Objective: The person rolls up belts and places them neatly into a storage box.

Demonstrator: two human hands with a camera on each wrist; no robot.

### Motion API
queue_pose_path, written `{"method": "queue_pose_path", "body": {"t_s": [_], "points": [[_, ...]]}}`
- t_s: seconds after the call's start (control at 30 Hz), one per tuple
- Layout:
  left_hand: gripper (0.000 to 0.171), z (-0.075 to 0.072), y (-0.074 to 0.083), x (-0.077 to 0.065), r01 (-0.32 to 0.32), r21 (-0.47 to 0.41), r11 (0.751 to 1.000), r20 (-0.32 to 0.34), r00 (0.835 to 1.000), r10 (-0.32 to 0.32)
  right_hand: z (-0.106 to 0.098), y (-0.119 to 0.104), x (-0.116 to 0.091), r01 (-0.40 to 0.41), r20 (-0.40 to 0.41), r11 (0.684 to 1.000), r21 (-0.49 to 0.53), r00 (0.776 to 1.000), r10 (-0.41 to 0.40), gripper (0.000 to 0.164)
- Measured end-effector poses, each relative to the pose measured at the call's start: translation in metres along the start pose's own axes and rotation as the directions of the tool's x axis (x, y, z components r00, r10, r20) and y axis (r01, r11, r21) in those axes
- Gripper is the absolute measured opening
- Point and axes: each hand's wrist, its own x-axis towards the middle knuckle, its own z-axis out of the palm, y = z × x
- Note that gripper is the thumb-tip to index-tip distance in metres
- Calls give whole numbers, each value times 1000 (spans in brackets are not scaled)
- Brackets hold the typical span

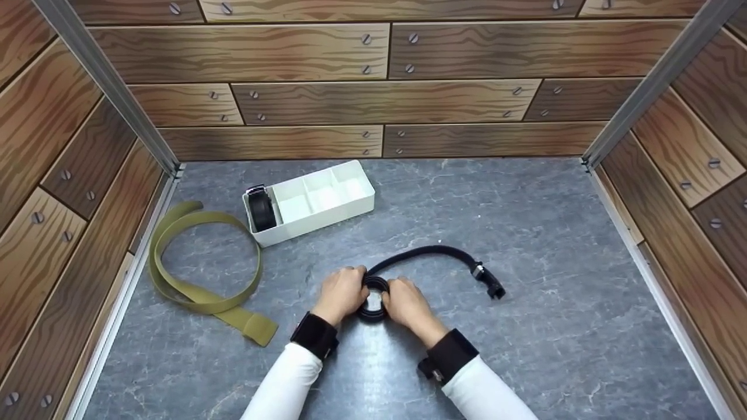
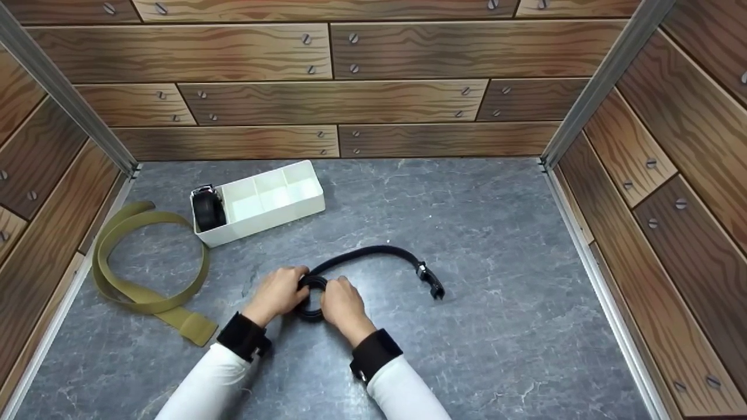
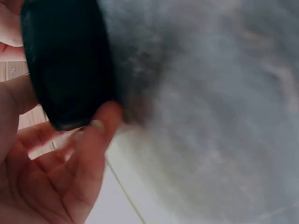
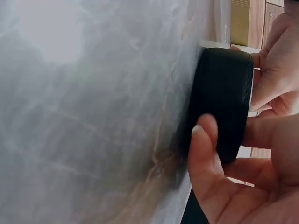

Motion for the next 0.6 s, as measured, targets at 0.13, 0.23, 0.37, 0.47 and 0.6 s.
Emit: {"method": "queue_pose_path", "body": {"t_s": [0.13,0.23,0.37,0.47,0.6], "points": [[13,1,1,1,-30,11,999,21,999,30,-1,1,5,45,35,999,-30,998,-44,14],[12,2,1,1,-35,23,999,12,999,35,-3,4,7,56,70,998,-4,996,-56,22],[11,3,2,0,-21,46,999,-24,999,22,-5,8,5,20,54,997,77,998,-24,31],[12,4,4,0,9,49,999,-51,999,-7,-7,10,2,-16,15,993,121,1000,14,37],[13,5,6,-1,46,20,999,-69,997,-45,-8,8,-2,-61,35,987,147,998,57,27]]}}
